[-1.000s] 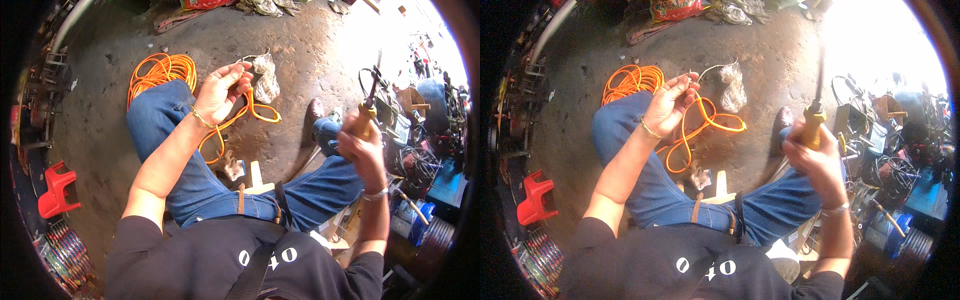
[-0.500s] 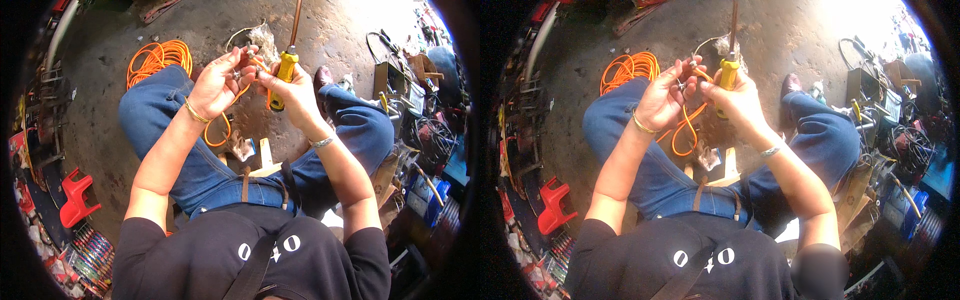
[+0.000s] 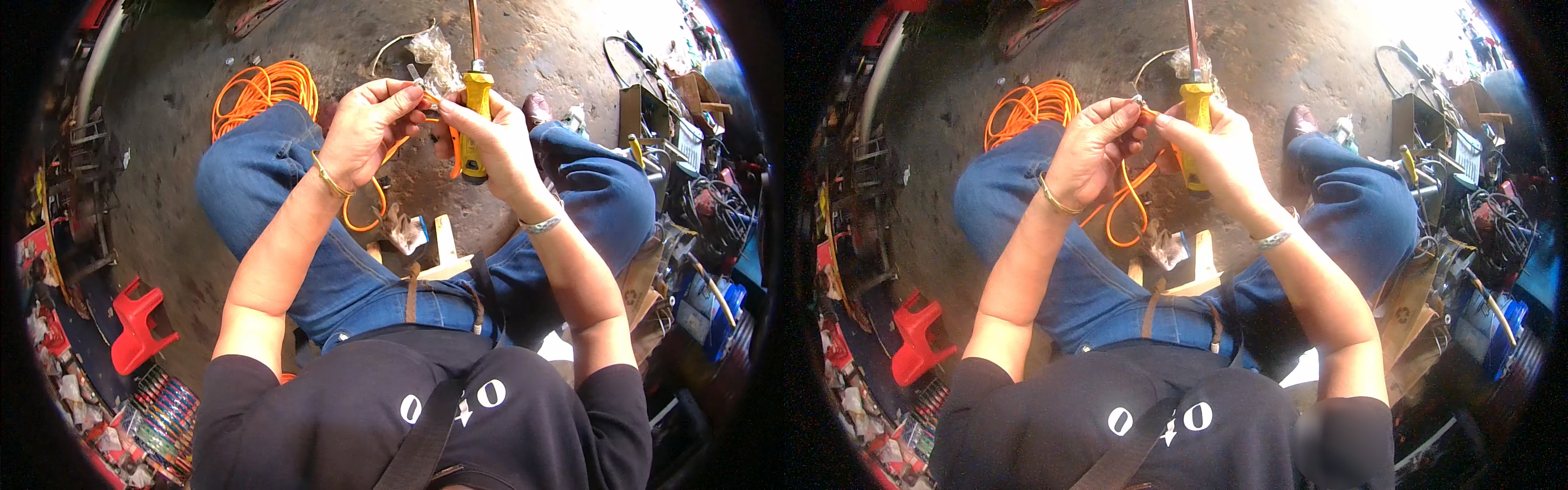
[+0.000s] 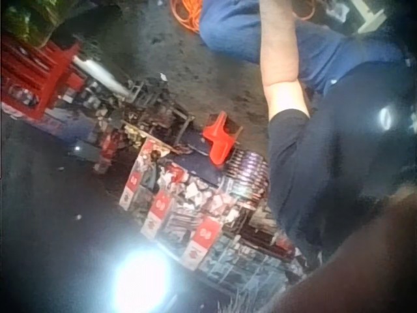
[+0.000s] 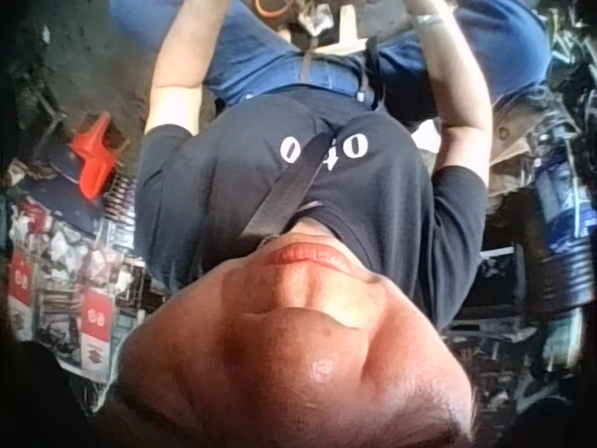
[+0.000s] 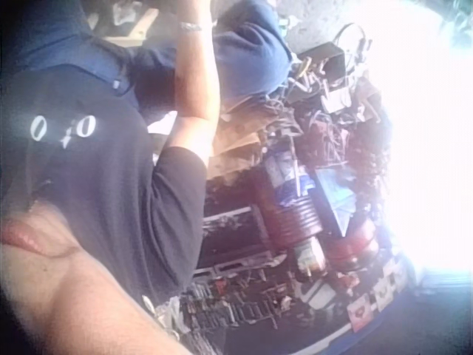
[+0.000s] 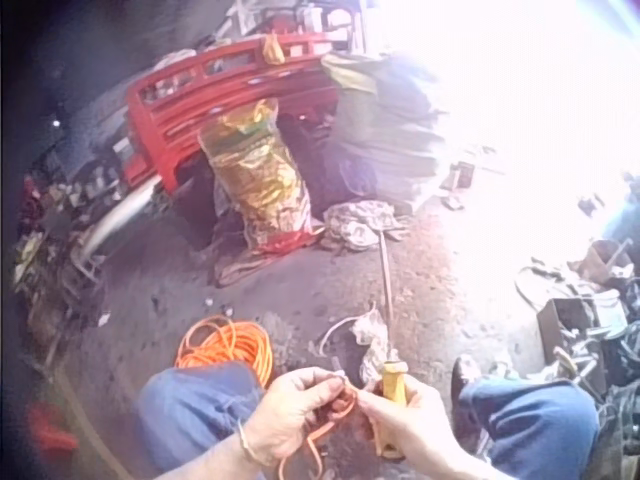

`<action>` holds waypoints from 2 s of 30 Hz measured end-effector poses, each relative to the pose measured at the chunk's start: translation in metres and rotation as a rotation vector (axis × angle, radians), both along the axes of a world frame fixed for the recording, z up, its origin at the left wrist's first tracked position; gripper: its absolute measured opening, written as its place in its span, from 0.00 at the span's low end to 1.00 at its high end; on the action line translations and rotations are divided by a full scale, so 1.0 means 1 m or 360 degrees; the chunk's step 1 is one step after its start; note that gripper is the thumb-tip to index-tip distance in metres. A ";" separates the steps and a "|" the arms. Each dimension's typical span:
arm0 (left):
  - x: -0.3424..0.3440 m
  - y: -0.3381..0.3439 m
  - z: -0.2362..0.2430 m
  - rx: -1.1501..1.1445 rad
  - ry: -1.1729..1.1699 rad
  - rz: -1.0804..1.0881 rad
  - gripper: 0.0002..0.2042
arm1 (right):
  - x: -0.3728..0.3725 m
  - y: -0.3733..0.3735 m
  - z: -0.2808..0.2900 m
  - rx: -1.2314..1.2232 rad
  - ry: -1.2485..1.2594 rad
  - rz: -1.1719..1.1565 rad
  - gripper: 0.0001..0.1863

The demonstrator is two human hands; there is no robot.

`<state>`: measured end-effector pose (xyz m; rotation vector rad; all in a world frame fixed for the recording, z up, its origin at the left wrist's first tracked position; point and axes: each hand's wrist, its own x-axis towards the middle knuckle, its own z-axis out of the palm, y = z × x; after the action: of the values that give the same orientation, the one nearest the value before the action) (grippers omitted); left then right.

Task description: The person sits on the floor and uses a soldering iron to heat and attach a small metal connector to the end of an orange wire. They then insert the connector into a yellow plastic housing and continue to solder additional wire ends.

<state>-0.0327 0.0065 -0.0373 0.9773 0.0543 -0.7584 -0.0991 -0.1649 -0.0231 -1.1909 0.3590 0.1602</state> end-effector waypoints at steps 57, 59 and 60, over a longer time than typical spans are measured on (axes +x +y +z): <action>0.009 0.005 0.011 -0.0524 0.0363 0.0282 0.12 | 0.007 -0.002 -0.009 -0.0633 -0.0276 -0.0191 0.09; 0.010 0.006 0.013 -0.0494 0.0198 0.0281 0.13 | 0.006 -0.001 -0.009 -0.0696 -0.0341 -0.0190 0.10; 0.010 0.006 0.014 -0.0472 0.0181 0.0286 0.13 | 0.006 0.001 -0.009 -0.0734 -0.0372 -0.0190 0.10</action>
<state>-0.0232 0.0120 -0.0234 0.6378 0.1233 -0.6343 -0.0930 -0.1641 -0.0318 -1.6197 0.2662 -0.1751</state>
